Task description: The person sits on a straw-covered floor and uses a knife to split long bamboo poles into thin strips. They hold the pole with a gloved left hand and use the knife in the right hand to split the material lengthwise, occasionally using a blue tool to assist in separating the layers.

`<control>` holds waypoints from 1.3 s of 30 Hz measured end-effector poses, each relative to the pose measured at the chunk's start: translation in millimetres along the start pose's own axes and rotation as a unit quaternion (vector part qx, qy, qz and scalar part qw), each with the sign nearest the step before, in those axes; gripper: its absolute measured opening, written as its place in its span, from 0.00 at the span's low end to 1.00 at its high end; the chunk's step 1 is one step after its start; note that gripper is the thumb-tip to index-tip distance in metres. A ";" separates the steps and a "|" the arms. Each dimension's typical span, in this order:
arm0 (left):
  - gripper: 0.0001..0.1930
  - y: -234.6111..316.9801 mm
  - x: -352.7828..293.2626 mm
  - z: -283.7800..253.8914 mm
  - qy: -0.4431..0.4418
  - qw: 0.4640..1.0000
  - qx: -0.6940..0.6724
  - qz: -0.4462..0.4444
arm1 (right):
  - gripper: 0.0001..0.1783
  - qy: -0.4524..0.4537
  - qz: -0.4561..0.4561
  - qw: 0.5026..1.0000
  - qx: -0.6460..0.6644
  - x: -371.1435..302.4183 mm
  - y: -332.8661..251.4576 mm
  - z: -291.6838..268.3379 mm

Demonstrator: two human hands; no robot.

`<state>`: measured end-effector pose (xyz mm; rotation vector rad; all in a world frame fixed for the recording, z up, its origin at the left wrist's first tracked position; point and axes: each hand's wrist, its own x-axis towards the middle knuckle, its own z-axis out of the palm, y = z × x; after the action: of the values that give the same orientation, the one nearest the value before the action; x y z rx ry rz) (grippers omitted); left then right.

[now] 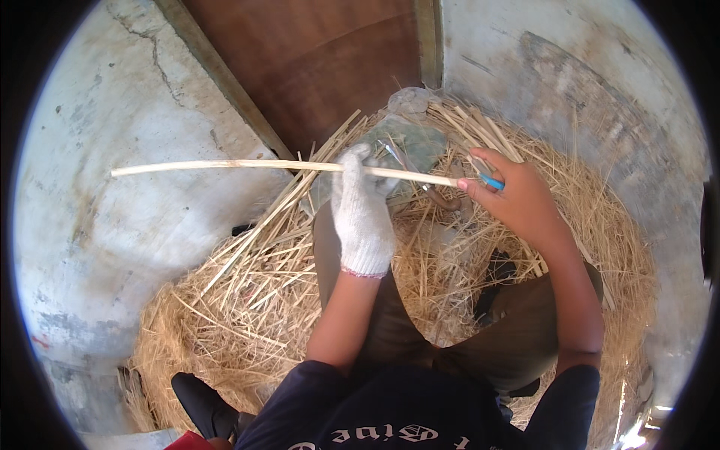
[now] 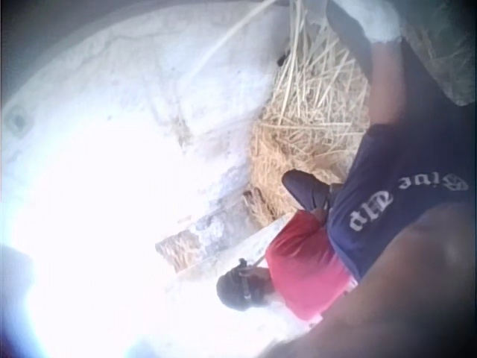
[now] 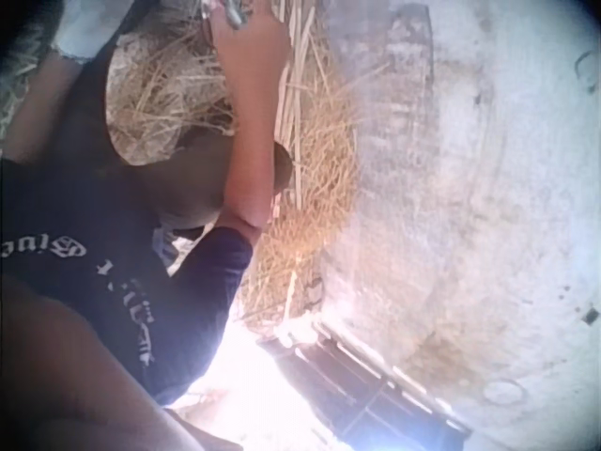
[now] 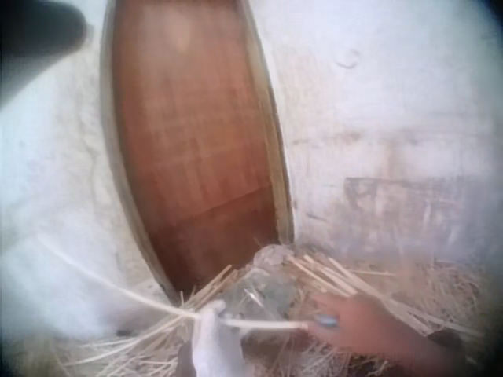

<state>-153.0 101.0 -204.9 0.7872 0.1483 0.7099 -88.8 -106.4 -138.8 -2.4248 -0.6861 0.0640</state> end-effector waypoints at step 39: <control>0.33 81.3 -57.1 44.6 -0.196 0.450 0.847 0.205 | 0.15 -0.005 -0.020 0.995 -0.097 16.5 131.2 -68.8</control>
<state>-222.7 77.9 -124.5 3.0460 0.2265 0.6059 -0.3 -225.0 -156.2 -2.5948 -0.7782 -0.0064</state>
